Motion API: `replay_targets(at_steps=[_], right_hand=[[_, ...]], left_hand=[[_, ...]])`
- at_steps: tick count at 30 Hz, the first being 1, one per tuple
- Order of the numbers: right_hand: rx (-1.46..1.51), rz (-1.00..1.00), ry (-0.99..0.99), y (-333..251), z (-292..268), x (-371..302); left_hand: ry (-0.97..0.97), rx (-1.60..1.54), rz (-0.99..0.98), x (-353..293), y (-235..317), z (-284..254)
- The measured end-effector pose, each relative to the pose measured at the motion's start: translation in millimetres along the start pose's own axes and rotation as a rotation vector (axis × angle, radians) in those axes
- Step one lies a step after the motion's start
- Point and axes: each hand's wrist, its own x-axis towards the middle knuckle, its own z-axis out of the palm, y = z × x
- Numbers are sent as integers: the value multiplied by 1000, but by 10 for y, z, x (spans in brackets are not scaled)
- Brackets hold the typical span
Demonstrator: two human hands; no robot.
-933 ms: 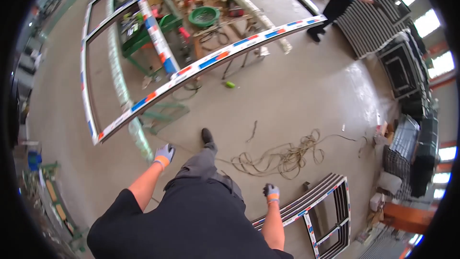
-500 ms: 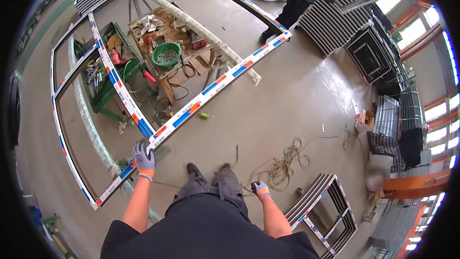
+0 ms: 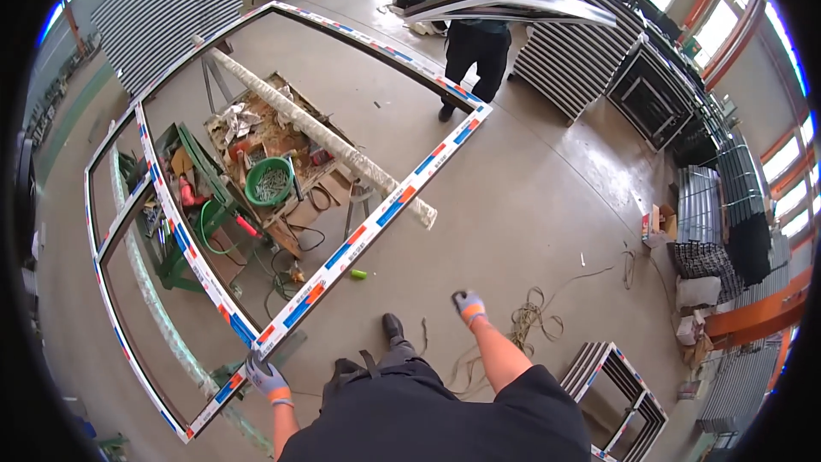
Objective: Assembling and securing components of aluminum window frames using various hand tools.
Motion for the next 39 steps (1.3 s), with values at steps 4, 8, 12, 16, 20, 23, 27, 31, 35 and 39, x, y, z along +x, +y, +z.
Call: replay_targets(at_steps=[4, 8, 12, 16, 20, 23, 27, 31, 35, 39], right_hand=[[367, -296, 524, -1409, -1240, 843], [-8, -727, 882, -2795, -2711, 1273], [-239, -957, 1025, -3709, -3336, 1633], [-491, -1015, 585, -4042, -2975, 2033], [-611, -1052, 243, -3999, -2181, 1759], [-682, -1081, 87, -3927, -1507, 1370], [-632, -1110, 46, -3786, -742, 753], [-571, -1178, -59, -3780, -386, -83], [-512, -1242, -121, -3530, 34, -620], [-501, -1305, -183, -3410, 251, -994]], left_hand=[[-59, -78, -118, 16, 299, 15], [-73, -105, -80, -14, 584, 117], [-18, -120, -135, -137, 827, 279], [-79, -140, -65, -127, 1073, 131], [-68, -169, -36, -19, 1265, -42], [-63, -209, 44, 194, 1400, -122], [-45, -150, 200, 550, 1570, -156], [-87, -2, 293, 1013, 1627, -117], [-80, 167, 537, 1384, 1564, -120], [-419, 339, 642, 1283, 1211, 54]])
